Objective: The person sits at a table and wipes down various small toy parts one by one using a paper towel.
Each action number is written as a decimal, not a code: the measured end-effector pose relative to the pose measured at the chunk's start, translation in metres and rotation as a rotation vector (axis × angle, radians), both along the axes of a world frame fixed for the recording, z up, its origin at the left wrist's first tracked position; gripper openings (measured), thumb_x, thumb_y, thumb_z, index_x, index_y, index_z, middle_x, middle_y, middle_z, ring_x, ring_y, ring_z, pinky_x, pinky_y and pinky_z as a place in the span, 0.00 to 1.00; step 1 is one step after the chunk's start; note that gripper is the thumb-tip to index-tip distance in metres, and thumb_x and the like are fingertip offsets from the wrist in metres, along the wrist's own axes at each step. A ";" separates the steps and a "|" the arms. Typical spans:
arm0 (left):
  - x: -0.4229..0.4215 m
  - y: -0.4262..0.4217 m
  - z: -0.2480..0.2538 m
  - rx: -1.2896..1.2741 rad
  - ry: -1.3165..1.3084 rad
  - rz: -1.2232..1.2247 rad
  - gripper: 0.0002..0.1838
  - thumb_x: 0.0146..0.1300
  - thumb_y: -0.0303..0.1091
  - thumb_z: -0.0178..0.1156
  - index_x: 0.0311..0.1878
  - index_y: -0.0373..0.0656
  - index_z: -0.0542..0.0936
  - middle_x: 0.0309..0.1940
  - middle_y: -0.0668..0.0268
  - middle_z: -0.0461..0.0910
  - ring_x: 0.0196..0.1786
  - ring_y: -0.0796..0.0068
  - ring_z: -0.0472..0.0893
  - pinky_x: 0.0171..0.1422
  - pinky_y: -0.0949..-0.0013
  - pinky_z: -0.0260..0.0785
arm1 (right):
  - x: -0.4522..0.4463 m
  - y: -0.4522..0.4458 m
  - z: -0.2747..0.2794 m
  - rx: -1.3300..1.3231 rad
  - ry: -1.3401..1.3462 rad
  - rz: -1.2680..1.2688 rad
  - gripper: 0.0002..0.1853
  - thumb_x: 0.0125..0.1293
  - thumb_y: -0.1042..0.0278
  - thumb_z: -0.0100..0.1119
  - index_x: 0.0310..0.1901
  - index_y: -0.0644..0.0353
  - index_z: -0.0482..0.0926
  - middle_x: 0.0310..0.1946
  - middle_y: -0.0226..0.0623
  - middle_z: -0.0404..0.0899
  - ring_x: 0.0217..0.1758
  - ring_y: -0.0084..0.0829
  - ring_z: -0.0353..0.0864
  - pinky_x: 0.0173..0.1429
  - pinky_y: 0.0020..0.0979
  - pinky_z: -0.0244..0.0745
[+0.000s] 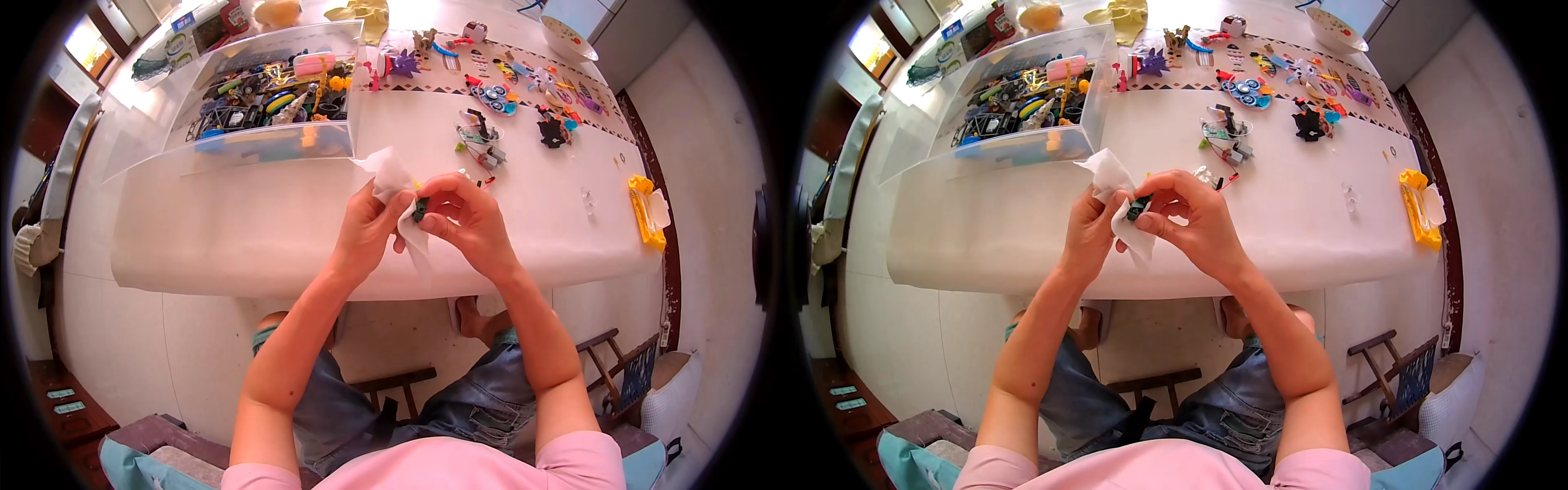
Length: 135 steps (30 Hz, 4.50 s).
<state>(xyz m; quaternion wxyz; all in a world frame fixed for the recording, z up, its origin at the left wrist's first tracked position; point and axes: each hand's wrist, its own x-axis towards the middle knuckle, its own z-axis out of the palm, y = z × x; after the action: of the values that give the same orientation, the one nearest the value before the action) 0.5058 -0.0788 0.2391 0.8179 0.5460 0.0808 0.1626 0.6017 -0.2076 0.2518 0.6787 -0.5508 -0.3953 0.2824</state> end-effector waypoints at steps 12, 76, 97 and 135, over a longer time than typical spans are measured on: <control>0.000 -0.002 0.001 -0.098 -0.109 -0.032 0.09 0.63 0.34 0.51 0.39 0.37 0.69 0.27 0.67 0.74 0.25 0.80 0.75 0.23 0.78 0.68 | -0.002 -0.004 0.010 -0.091 0.229 0.033 0.13 0.61 0.62 0.56 0.42 0.60 0.70 0.29 0.27 0.73 0.34 0.17 0.71 0.39 0.20 0.69; -0.007 -0.006 -0.010 1.201 -0.226 0.554 0.14 0.39 0.19 0.64 0.34 0.41 0.81 0.34 0.63 0.80 0.35 0.64 0.80 0.38 0.70 0.71 | -0.006 0.001 0.000 0.083 -0.155 -0.341 0.09 0.51 0.79 0.63 0.33 0.65 0.74 0.30 0.31 0.76 0.33 0.19 0.77 0.38 0.20 0.74; -0.003 0.013 0.002 -0.058 -0.109 -0.179 0.15 0.61 0.27 0.44 0.50 0.37 0.73 0.37 0.65 0.77 0.37 0.79 0.76 0.36 0.73 0.70 | 0.000 -0.002 0.006 0.060 0.075 -0.106 0.10 0.56 0.77 0.58 0.40 0.64 0.73 0.35 0.31 0.74 0.38 0.18 0.74 0.44 0.21 0.72; 0.007 -0.003 -0.016 -0.320 -0.086 0.048 0.08 0.66 0.33 0.47 0.40 0.39 0.72 0.34 0.66 0.77 0.36 0.82 0.76 0.39 0.77 0.69 | -0.001 0.000 -0.003 0.097 0.258 -0.098 0.08 0.58 0.74 0.57 0.38 0.64 0.72 0.31 0.32 0.76 0.33 0.20 0.76 0.39 0.21 0.73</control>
<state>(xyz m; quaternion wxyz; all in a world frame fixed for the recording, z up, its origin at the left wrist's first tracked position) 0.5132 -0.0816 0.2232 0.8930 0.3992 0.0837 0.1904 0.6004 -0.2073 0.2492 0.7626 -0.4950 -0.2909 0.2980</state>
